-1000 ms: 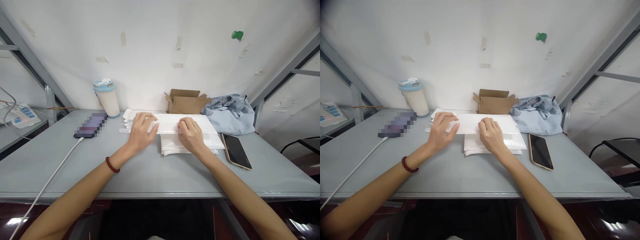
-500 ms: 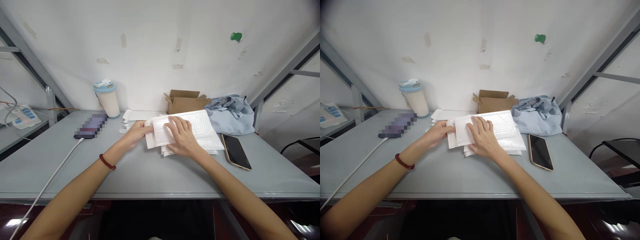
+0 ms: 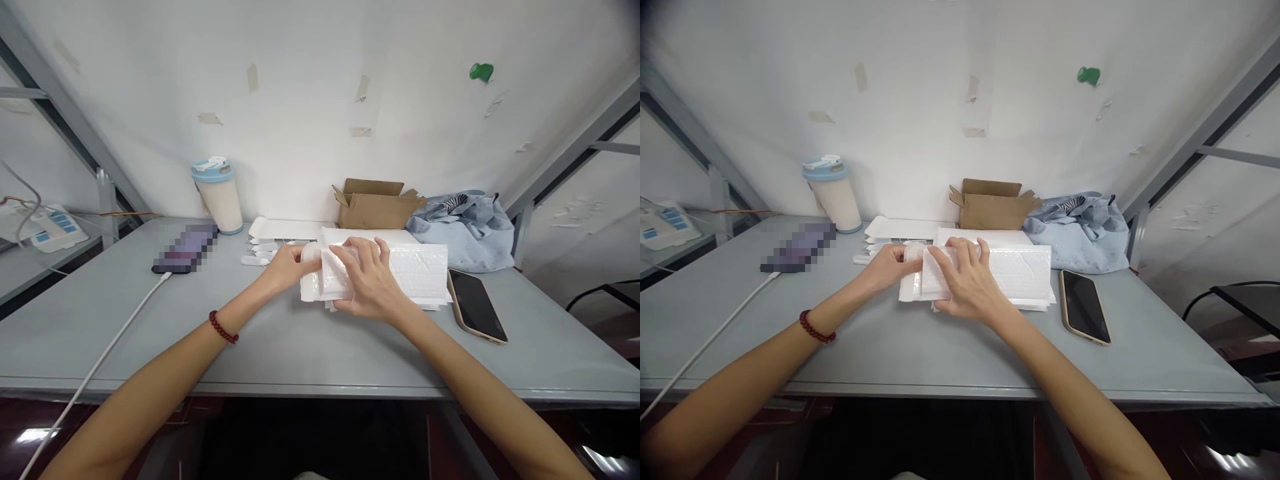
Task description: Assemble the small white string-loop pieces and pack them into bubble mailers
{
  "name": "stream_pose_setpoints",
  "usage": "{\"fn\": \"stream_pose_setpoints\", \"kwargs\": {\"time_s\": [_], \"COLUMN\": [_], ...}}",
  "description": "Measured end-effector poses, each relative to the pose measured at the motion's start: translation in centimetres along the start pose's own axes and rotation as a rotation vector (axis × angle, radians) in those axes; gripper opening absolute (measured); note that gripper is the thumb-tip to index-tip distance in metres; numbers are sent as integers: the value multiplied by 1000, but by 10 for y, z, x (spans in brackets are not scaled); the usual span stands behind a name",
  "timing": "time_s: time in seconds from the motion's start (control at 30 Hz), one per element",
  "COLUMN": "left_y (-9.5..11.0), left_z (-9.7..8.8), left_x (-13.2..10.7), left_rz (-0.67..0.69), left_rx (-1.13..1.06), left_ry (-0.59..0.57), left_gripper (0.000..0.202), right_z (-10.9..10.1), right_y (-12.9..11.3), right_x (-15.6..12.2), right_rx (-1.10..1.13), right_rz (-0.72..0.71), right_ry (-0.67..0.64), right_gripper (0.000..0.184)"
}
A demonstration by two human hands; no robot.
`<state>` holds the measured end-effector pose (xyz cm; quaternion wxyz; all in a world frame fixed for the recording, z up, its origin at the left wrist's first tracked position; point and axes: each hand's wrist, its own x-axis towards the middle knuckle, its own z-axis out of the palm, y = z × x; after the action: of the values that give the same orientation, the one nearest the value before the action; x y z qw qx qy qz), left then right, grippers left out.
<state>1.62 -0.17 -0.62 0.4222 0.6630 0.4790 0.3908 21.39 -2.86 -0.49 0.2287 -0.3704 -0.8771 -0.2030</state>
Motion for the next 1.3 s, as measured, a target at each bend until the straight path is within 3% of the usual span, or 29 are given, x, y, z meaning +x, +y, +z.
{"fn": "stream_pose_setpoints", "kwargs": {"time_s": [0.17, 0.27, 0.43, 0.6, 0.7, 0.83, 1.0, 1.13, 1.3], "left_y": [2, -2, -21, -28, -25, -18, -4, 2, -1], "left_z": [-20, -51, -95, -92, -85, -82, -68, -51, -34], "left_x": [7, 12, 17, 16, 13, 11, 9, 8, 7], "left_rz": [-36, -69, -92, -148, -150, -43, -3, 0, -31], "left_rx": [86, 318, 844, 1117, 1148, 906, 232, -232, -420], "left_ry": [-16, -78, -68, -92, -133, -139, -42, 96, 90], "left_gripper": [31, 29, 20, 21, 17, 21, 35, 31, 26], "right_z": [-1, 0, 3, 8, 11, 12, 11, 11, 11], "right_y": [2, 4, 4, 5, 7, 7, 6, 7, 7], "right_x": [1, 1, 1, 1, 0, 0, 1, 1, 1], "right_rx": [-15, 31, 131, 180, 196, 200, 221, 228, 222], "right_rz": [-15, 38, 130, 162, 180, 197, 217, 218, 217], "right_ry": [-17, -29, -31, -58, -78, -106, -87, -62, -49], "right_gripper": [64, 53, 43, 42, 43, 46, 45, 43, 42]}}
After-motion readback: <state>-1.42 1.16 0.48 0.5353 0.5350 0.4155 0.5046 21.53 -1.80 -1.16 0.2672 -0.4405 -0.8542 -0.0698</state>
